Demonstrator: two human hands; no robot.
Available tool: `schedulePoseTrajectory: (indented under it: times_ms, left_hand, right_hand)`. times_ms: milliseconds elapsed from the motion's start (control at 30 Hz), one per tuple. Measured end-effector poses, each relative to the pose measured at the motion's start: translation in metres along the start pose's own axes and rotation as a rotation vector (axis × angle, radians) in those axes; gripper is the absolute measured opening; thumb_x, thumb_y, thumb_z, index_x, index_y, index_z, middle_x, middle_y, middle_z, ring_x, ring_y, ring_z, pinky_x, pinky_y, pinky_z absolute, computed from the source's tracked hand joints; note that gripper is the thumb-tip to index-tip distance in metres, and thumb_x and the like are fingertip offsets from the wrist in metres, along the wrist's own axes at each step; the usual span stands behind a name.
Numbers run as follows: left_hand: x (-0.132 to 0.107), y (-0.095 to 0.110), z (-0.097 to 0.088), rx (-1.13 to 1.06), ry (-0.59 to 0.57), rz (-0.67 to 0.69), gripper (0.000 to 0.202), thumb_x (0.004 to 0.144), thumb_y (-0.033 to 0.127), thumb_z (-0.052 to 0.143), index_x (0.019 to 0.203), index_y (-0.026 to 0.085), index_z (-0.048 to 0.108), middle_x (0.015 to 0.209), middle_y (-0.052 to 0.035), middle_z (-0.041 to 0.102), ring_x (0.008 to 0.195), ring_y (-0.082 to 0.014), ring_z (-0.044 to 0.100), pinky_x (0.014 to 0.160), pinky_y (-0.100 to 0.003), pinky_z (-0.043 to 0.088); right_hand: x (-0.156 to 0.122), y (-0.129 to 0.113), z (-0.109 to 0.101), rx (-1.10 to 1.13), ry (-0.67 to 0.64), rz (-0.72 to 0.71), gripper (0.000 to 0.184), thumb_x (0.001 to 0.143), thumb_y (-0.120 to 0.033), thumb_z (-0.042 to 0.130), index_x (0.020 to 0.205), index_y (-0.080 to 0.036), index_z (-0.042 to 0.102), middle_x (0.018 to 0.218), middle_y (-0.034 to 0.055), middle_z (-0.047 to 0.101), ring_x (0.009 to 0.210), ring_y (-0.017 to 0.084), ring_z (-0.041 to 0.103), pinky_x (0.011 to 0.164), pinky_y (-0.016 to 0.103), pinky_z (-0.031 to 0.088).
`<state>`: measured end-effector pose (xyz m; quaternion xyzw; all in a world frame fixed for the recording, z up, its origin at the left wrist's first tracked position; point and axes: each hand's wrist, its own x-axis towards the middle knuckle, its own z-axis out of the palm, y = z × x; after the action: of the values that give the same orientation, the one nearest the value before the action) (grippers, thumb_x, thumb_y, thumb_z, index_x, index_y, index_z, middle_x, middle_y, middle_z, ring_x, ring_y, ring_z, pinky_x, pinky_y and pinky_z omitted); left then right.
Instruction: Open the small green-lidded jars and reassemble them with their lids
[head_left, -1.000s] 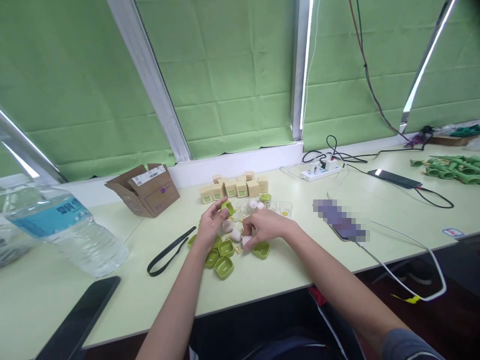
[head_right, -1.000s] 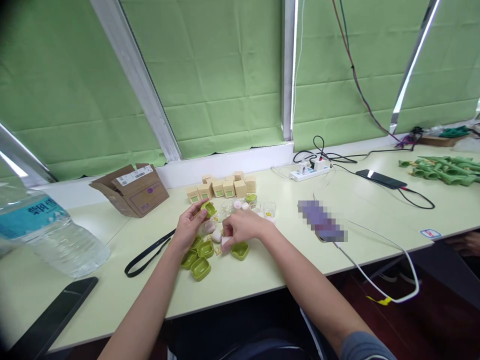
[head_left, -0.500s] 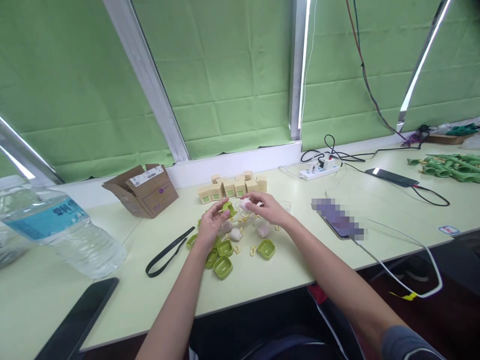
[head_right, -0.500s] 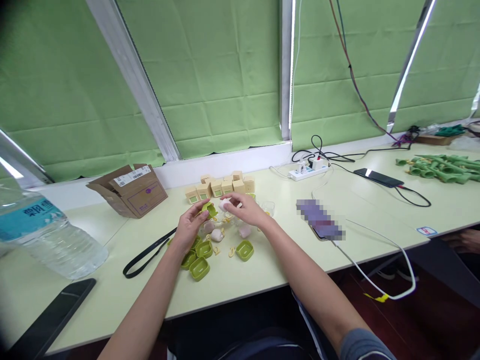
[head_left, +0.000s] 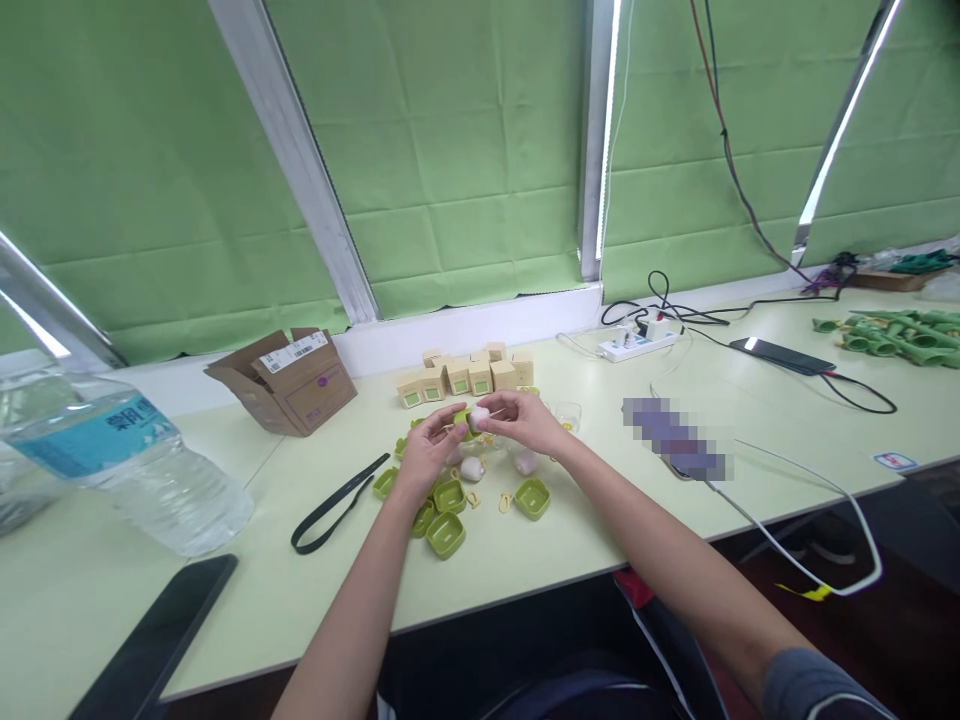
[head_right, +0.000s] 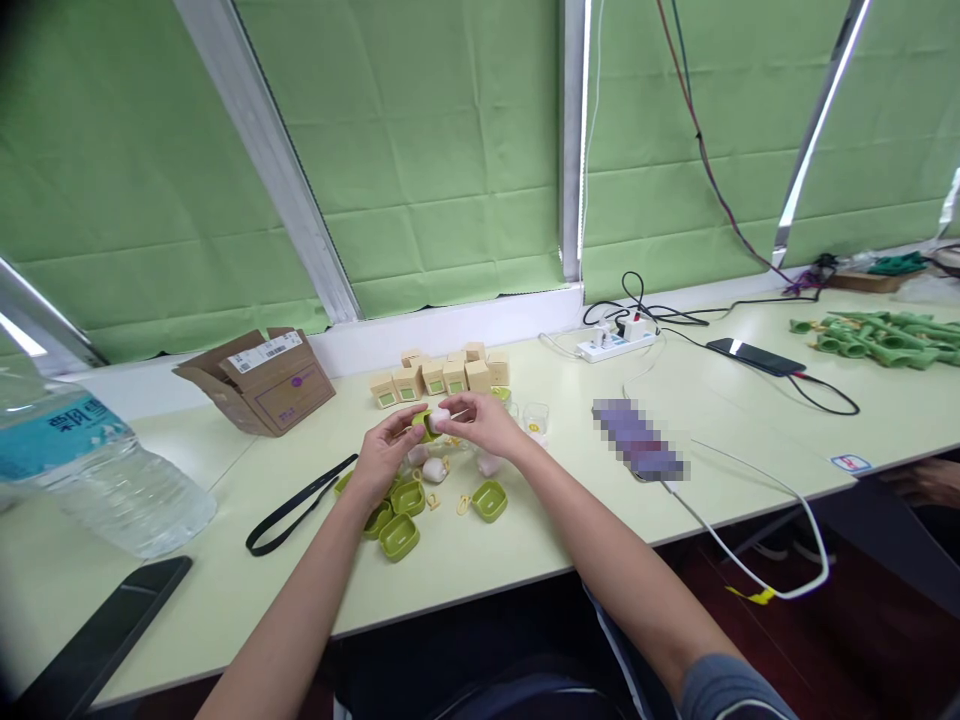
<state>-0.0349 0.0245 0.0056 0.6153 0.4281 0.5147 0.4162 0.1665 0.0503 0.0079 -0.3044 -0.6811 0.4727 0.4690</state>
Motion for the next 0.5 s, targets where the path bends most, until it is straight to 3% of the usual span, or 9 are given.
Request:
schedulePoseTrajectory:
  times_ms: [500]
  left_hand:
    - [-0.0008, 0.0004, 0.0014, -0.027, -0.002, 0.001, 0.060, 0.068, 0.050, 0.082, 0.118, 0.020, 0.067, 0.116, -0.0112, 0.071, 0.101, -0.0267, 0.067, 0.086, -0.037, 0.051]
  right_hand:
    - [-0.0002, 0.0040, 0.0057, -0.010, 0.047, -0.027, 0.040, 0.074, -0.041, 0.079, 0.104, -0.017, 0.068, 0.096, 0.0069, 0.075, 0.086, 0.020, 0.073, 0.076, 0.031, 0.059]
